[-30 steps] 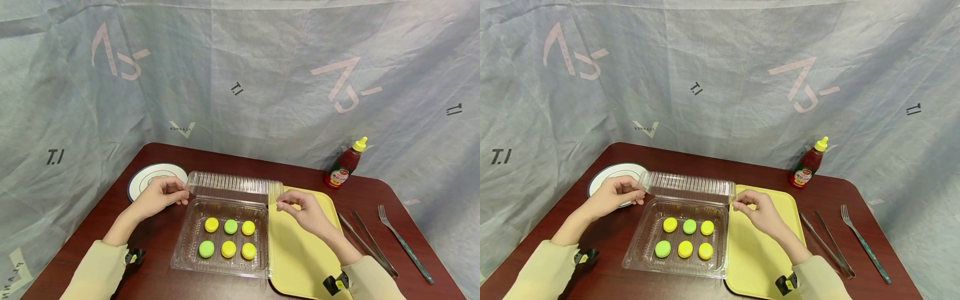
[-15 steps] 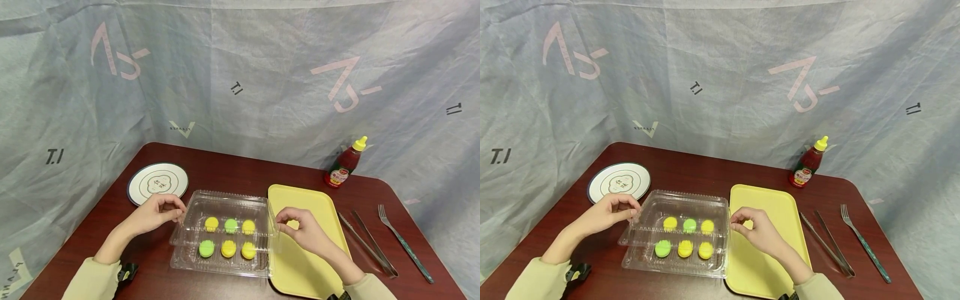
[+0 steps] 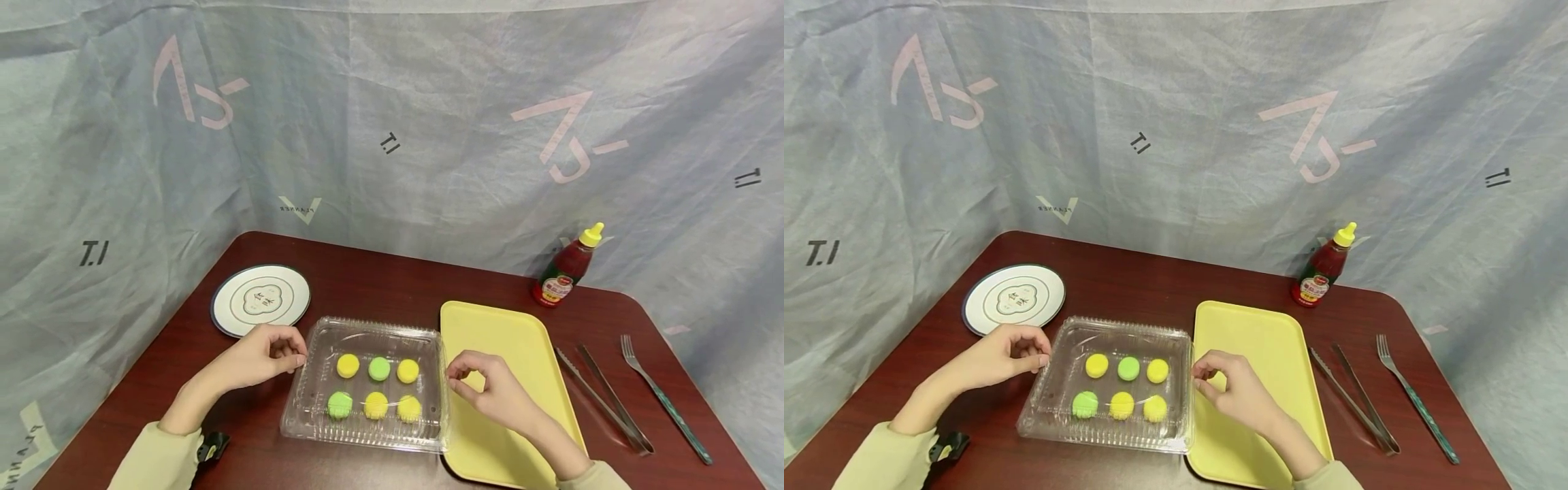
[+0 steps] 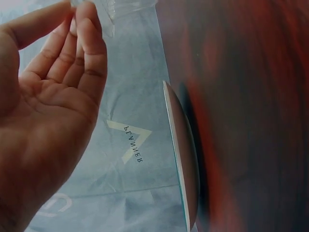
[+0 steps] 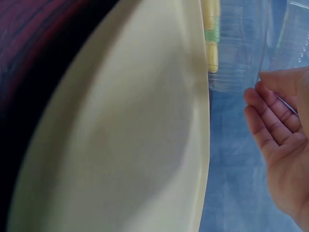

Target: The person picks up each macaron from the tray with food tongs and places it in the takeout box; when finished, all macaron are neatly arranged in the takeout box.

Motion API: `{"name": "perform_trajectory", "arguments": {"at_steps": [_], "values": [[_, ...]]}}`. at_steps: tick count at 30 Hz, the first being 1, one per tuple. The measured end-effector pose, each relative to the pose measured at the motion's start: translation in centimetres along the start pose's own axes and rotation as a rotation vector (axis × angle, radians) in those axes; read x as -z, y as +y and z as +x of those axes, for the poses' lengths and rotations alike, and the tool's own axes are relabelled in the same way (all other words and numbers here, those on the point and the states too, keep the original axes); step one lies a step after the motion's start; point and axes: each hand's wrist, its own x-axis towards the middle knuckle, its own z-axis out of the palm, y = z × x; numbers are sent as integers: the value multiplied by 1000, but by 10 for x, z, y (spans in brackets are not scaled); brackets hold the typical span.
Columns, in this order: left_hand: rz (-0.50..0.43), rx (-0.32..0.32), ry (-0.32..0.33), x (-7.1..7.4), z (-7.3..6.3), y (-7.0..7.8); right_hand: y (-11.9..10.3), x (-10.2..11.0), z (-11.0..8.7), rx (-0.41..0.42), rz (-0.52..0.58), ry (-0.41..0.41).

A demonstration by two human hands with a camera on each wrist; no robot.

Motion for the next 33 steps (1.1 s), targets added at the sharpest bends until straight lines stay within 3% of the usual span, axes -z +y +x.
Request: {"name": "perform_trajectory", "arguments": {"at_steps": [9,26,30,33], "values": [[-3,34,-27,-1,-2,-1,5,-4,-4,21,17,3],[-12,11,-41,-4,-3,0,3,-6,-3,-63,90,4],[-20,26,-68,-2,-7,4,0,-3,-3,-66,89,-35],[-46,42,-131,0,-11,6,-3,2,-3,-38,103,-112]]}}
